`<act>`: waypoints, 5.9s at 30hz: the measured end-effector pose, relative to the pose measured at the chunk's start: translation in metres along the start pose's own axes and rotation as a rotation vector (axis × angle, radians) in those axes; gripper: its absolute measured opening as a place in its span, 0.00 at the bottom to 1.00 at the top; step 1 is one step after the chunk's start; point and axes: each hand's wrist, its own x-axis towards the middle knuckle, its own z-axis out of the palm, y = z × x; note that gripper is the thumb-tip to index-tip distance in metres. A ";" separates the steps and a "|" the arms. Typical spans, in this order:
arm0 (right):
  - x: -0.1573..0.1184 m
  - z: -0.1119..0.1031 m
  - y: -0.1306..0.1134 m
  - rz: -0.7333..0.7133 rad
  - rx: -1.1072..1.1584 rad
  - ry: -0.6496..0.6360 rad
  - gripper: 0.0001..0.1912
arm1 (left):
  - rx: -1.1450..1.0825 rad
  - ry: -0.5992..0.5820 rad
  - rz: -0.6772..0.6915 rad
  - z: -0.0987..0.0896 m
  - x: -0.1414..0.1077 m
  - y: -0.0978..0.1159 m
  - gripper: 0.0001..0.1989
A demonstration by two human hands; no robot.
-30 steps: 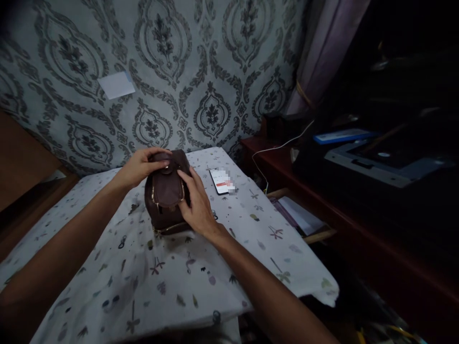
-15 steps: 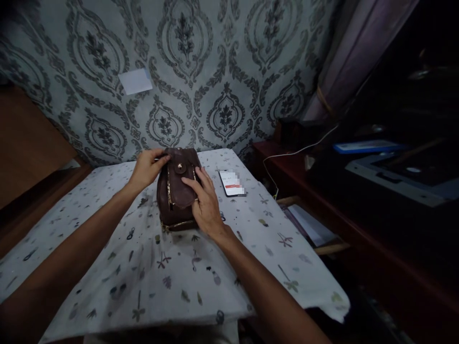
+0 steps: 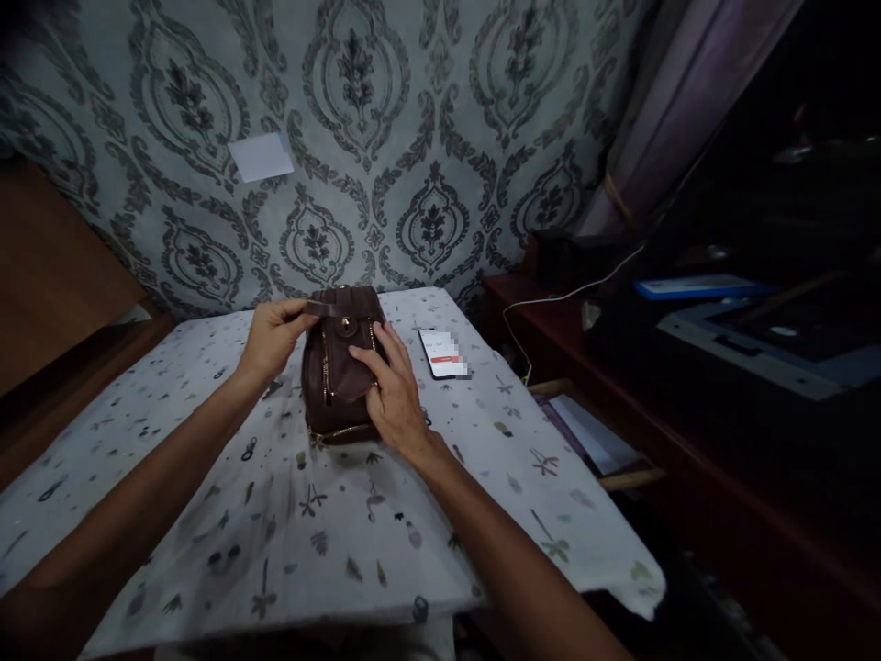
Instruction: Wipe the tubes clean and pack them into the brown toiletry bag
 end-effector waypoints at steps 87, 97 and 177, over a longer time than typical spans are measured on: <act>-0.016 0.006 -0.015 -0.015 -0.168 0.059 0.30 | 0.298 -0.064 0.248 -0.011 0.000 -0.004 0.17; -0.018 0.011 -0.002 -0.029 -0.222 0.052 0.29 | 0.356 0.018 0.231 -0.002 -0.005 -0.006 0.08; -0.012 0.000 0.003 0.214 0.028 0.172 0.27 | 0.827 -0.381 0.362 0.026 -0.009 0.027 0.21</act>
